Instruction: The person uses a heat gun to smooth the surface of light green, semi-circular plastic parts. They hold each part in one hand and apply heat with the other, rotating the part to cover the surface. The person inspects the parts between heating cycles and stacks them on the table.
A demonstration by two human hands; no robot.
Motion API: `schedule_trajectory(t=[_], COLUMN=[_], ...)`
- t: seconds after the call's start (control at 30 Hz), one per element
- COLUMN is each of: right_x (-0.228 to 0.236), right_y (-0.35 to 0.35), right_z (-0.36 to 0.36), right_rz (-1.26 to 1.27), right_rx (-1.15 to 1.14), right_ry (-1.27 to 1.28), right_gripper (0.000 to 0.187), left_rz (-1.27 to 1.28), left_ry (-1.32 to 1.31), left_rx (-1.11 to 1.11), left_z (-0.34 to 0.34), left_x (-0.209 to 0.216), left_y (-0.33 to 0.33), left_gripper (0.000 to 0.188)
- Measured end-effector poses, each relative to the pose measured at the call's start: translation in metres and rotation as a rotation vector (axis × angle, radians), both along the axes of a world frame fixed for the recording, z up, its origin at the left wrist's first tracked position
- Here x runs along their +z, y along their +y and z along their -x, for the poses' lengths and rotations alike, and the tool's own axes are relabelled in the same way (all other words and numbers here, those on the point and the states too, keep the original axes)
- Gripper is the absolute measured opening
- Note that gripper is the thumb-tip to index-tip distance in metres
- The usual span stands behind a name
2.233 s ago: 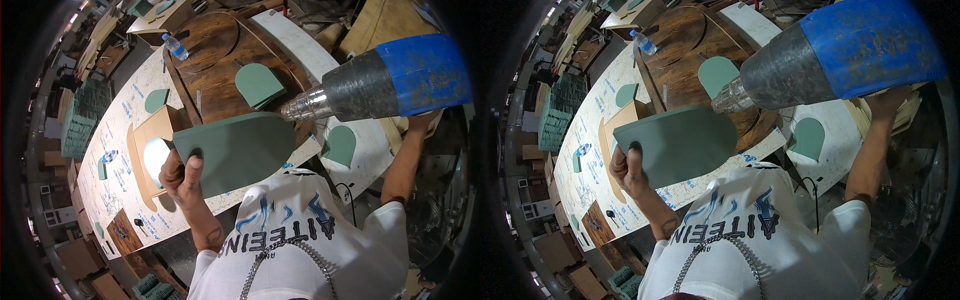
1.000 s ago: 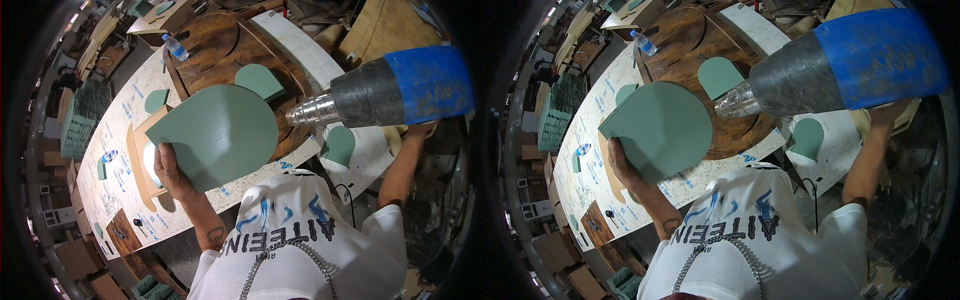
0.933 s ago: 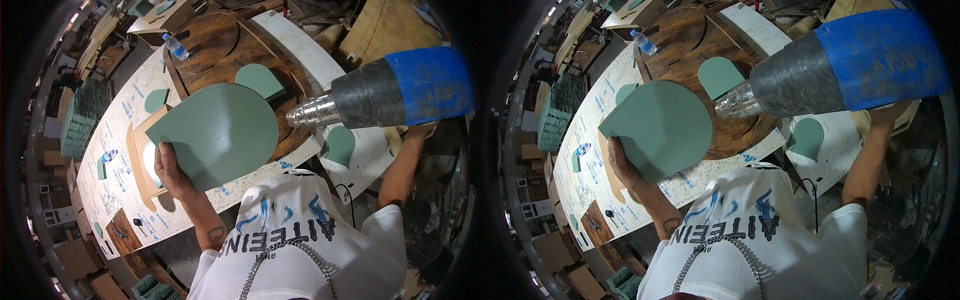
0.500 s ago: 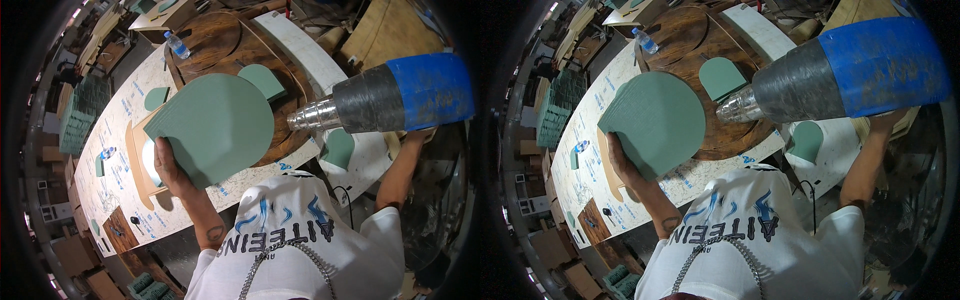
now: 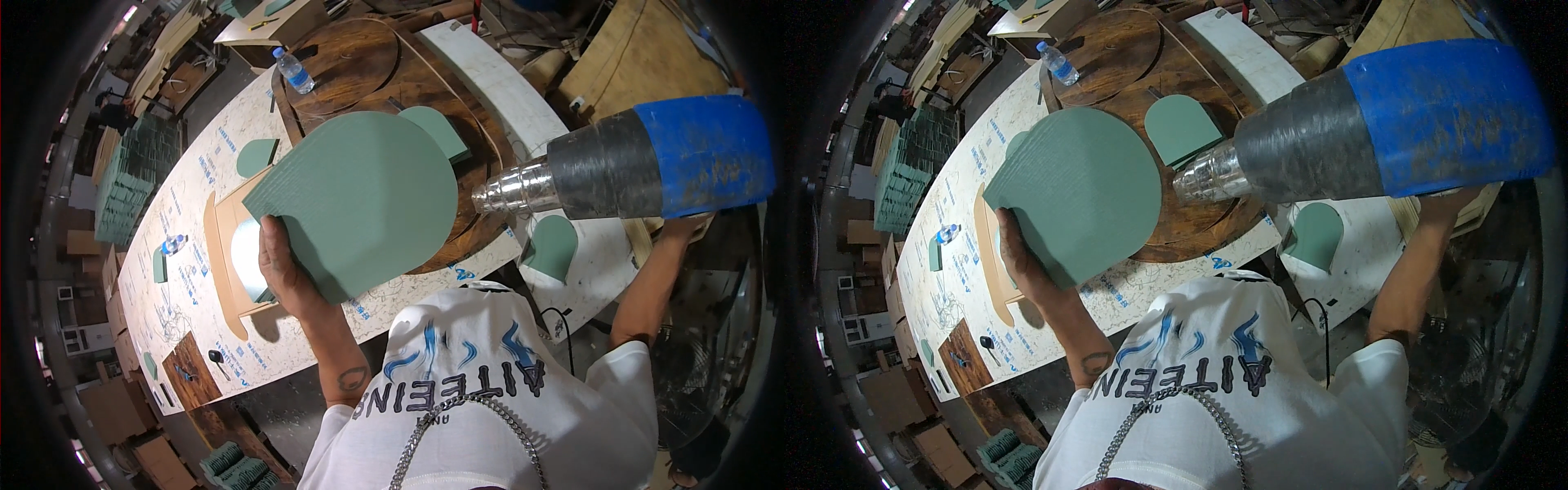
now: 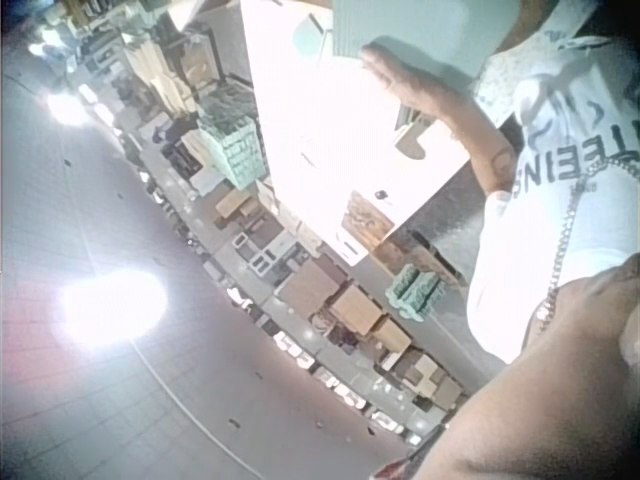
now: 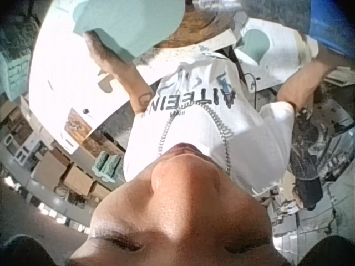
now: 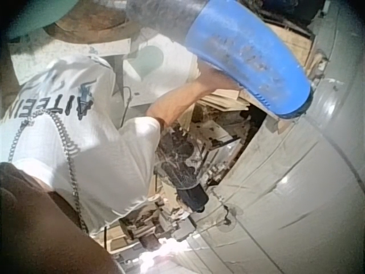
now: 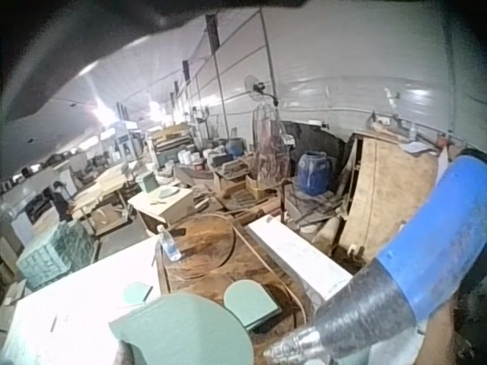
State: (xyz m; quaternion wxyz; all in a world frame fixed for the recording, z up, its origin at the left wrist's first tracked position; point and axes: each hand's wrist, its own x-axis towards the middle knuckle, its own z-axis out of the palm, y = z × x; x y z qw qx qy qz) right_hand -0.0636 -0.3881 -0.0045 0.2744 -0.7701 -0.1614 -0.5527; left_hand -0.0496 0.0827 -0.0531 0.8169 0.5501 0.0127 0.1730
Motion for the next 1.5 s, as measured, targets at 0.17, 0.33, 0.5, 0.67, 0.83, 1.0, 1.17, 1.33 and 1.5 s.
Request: schedule_trajectory(t=[0.17,0.33,0.5,0.67,0.83,1.0,1.17,1.33,1.5], right_x=[0.000,0.001,0.003,0.003,0.003,0.002,0.001,0.002,0.003], right_y=[-0.001,-0.003,-0.004,-0.006,-0.006,-0.006,-0.006,-0.003,0.000], right_z=[0.002,0.004,0.005,0.005,0.006,0.005,0.004,0.003,-0.004], right_rz=[0.001,0.006,0.011,0.015,0.019,0.020,0.017,0.039,0.067], right_rx=[-0.012,-0.031,-0.052,-0.068,-0.080,-0.089,-0.113,-0.145,-0.128], right_ry=[-0.004,-0.005,-0.012,-0.016,-0.019,-0.020,-0.029,-0.036,-0.033], right_gripper=[0.053,0.051,0.049,0.048,0.046,0.044,0.043,0.042,0.042], left_rz=[-0.057,-0.065,0.012,-0.057,-0.112,-0.239,-0.293,-0.376,-0.442], left_ry=[-0.017,-0.001,-0.015,-0.057,-0.109,-0.137,-0.114,-0.111,-0.150], left_rx=[0.000,-0.003,-0.050,-0.072,-0.134,-0.203,-0.220,-0.276,-0.297], left_z=[0.005,0.006,0.006,0.005,0.007,0.010,0.012,0.011,0.013], left_x=[0.001,0.014,0.011,0.008,0.005,0.013,0.023,0.029,0.038], left_y=[0.002,-0.004,-0.003,-0.001,0.002,0.000,-0.009,-0.012,-0.026], left_gripper=[0.046,0.040,0.035,0.034,0.034,0.035,0.025,0.021,0.023])
